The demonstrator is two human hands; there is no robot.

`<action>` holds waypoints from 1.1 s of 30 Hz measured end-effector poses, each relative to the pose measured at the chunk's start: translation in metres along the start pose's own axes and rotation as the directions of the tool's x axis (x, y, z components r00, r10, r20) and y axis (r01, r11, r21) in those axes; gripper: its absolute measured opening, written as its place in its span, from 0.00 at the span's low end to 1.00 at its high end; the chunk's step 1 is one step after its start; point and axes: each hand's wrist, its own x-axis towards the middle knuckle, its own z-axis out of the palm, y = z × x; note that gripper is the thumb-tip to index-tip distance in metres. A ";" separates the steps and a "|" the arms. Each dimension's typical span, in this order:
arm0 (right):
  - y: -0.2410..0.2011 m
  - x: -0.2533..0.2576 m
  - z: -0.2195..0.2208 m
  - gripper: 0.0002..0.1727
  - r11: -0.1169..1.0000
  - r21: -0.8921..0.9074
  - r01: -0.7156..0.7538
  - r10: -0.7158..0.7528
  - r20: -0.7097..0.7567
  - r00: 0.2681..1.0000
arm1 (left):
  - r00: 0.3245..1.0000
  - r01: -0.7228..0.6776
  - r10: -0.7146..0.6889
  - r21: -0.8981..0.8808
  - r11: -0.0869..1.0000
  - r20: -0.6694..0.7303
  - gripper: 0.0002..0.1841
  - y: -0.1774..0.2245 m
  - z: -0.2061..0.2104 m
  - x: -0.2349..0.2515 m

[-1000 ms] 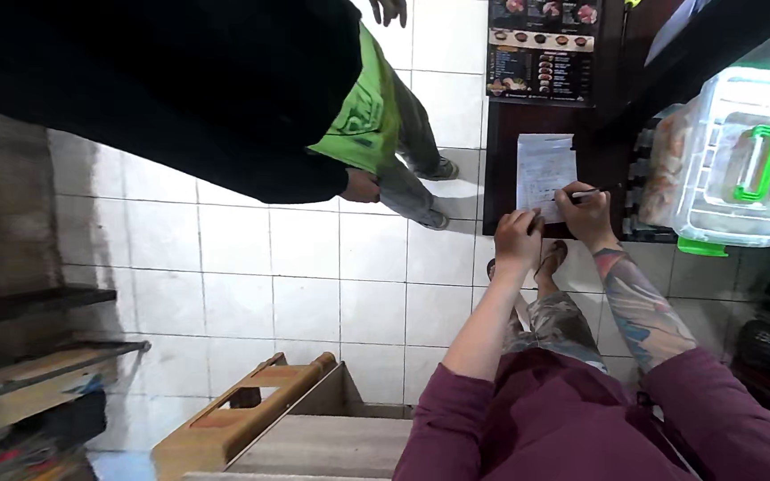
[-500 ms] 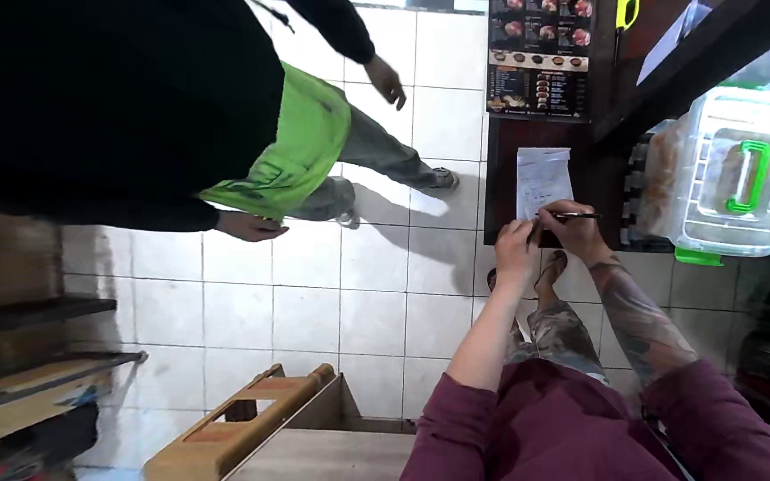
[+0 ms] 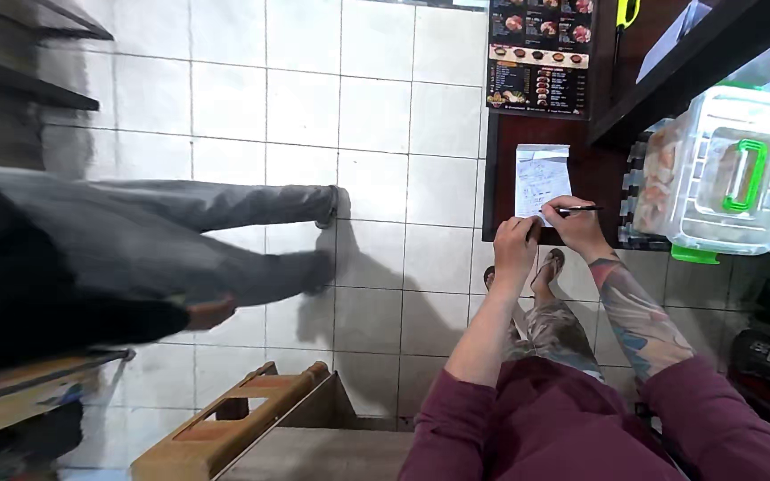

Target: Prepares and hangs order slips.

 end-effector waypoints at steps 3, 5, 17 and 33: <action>-0.002 0.000 0.000 0.07 1.000 0.003 -0.008 0.008 -0.001 1.000 | 1.000 0.008 -0.008 -0.014 1.000 -0.006 0.09 0.000 0.001 0.001; -0.002 -0.001 0.001 0.07 1.000 -0.013 -0.007 0.007 -0.022 1.000 | 1.000 0.024 -0.024 -0.003 1.000 -0.019 0.09 -0.001 0.003 0.003; -0.002 -0.001 0.000 0.08 0.995 -0.066 -0.074 0.069 -0.074 0.995 | 0.999 0.017 -0.017 0.007 1.000 -0.030 0.09 -0.002 0.005 0.003; -0.020 -0.027 -0.032 0.20 0.989 -0.075 -0.129 0.113 -0.187 0.976 | 0.982 0.187 -0.185 -0.195 0.963 0.028 0.24 0.016 -0.011 -0.008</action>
